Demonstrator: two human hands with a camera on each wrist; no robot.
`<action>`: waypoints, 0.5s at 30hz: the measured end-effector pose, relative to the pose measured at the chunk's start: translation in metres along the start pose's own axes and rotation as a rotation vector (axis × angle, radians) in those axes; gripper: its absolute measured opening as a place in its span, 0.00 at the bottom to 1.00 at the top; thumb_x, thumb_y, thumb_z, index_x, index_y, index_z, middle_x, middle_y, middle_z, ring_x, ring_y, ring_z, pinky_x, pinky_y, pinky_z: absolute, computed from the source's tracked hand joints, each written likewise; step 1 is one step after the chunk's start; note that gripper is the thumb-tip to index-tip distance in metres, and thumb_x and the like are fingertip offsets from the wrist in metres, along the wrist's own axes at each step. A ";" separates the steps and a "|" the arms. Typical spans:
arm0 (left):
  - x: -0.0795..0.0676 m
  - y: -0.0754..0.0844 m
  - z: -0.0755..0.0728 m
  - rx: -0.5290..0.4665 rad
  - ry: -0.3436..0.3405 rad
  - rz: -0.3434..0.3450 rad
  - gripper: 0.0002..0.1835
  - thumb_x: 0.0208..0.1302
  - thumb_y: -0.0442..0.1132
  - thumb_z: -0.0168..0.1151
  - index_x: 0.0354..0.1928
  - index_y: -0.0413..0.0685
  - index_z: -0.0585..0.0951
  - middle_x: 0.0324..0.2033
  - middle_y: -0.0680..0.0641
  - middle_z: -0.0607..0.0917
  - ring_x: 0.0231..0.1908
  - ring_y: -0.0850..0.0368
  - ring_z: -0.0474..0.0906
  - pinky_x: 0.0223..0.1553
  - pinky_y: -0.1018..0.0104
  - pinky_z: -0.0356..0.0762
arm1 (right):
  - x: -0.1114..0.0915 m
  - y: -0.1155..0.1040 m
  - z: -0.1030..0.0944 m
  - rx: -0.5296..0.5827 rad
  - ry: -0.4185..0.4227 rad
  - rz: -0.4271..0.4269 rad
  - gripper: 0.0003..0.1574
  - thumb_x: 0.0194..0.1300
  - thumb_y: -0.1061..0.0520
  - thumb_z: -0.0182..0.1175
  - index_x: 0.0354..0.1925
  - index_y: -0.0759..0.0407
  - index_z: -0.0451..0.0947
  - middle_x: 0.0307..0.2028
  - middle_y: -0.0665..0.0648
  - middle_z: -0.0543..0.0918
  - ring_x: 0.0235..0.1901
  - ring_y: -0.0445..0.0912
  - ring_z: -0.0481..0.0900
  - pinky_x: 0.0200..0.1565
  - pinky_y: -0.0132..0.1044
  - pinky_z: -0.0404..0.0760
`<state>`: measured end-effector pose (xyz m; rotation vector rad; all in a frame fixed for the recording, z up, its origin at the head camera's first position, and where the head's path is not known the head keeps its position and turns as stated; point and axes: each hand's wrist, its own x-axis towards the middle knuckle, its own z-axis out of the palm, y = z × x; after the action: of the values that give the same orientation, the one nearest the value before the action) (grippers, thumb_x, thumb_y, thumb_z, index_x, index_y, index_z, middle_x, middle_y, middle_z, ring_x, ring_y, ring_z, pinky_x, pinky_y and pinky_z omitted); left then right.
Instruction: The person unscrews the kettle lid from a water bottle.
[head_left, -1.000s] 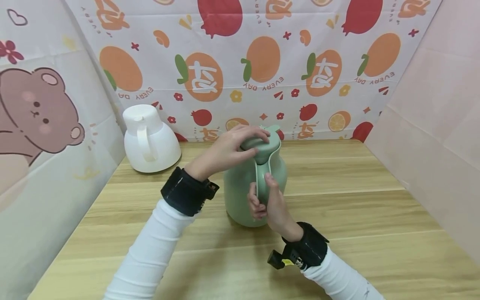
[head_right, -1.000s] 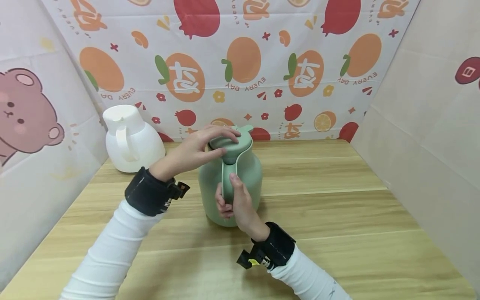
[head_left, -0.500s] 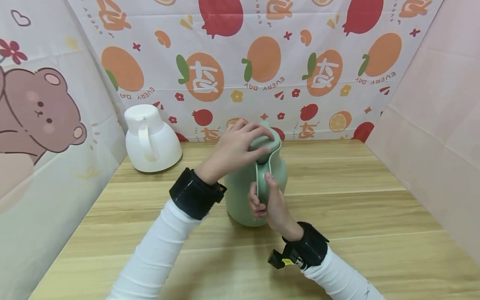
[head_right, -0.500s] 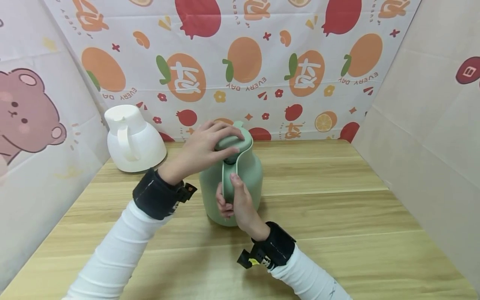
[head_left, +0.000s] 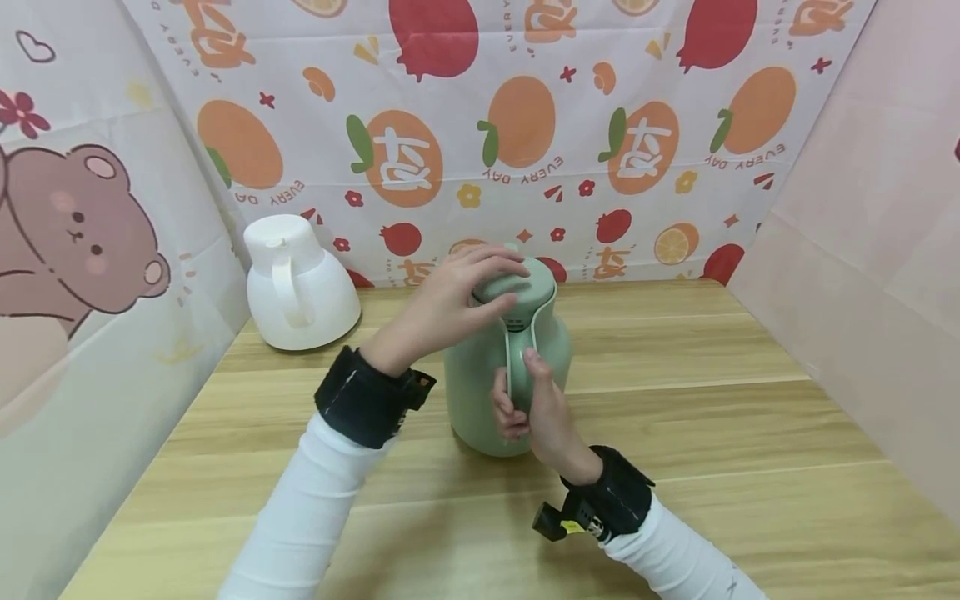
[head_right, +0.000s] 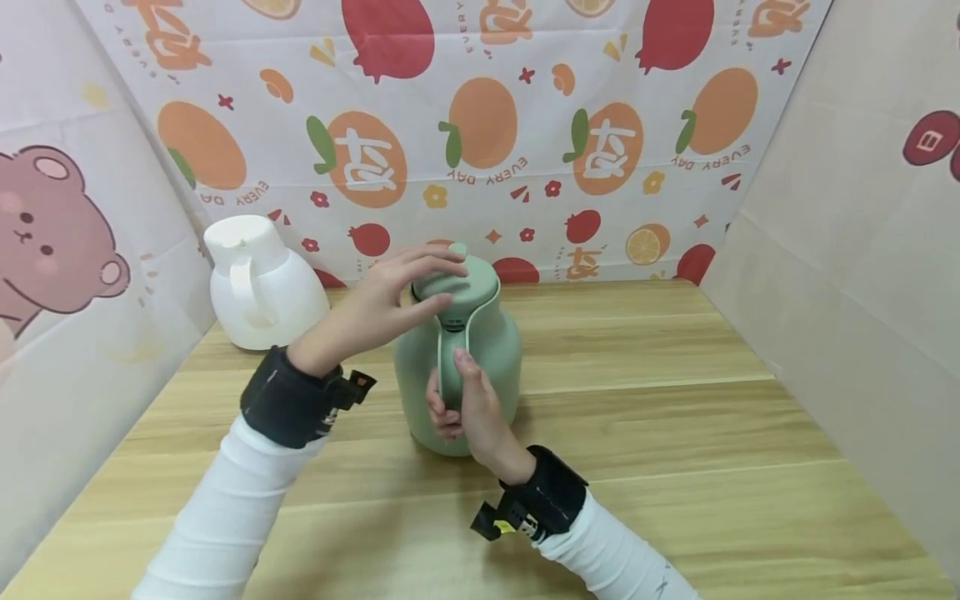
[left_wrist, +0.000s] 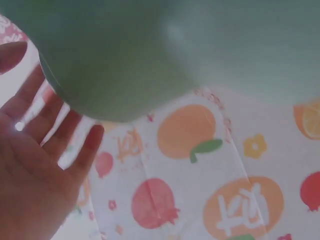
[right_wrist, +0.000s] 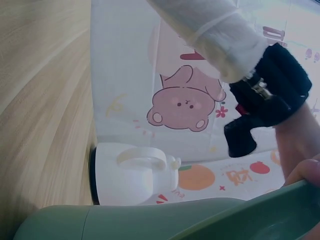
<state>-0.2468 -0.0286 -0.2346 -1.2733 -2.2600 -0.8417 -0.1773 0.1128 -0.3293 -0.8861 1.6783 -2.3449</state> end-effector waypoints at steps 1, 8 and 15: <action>-0.002 -0.002 -0.002 -0.042 -0.009 0.004 0.14 0.60 0.36 0.61 0.48 0.45 0.80 0.51 0.47 0.77 0.55 0.53 0.67 0.54 0.54 0.61 | 0.000 0.000 0.000 0.000 -0.002 -0.003 0.33 0.72 0.45 0.22 0.14 0.55 0.57 0.10 0.46 0.58 0.09 0.41 0.51 0.11 0.33 0.51; -0.006 -0.011 -0.002 -0.091 -0.029 0.012 0.13 0.61 0.34 0.58 0.48 0.47 0.79 0.51 0.48 0.77 0.55 0.54 0.66 0.54 0.55 0.62 | 0.001 0.000 0.000 -0.001 -0.004 -0.019 0.33 0.72 0.45 0.21 0.14 0.54 0.58 0.10 0.46 0.57 0.08 0.42 0.50 0.11 0.34 0.50; -0.003 -0.007 0.000 0.031 0.014 0.022 0.12 0.59 0.40 0.63 0.46 0.49 0.80 0.47 0.48 0.78 0.52 0.51 0.66 0.52 0.53 0.59 | 0.002 0.002 0.000 0.010 -0.005 -0.014 0.34 0.71 0.45 0.22 0.14 0.55 0.57 0.09 0.46 0.57 0.08 0.42 0.50 0.11 0.38 0.48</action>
<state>-0.2513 -0.0325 -0.2386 -1.2726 -2.2352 -0.8017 -0.1794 0.1108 -0.3301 -0.9047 1.6628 -2.3553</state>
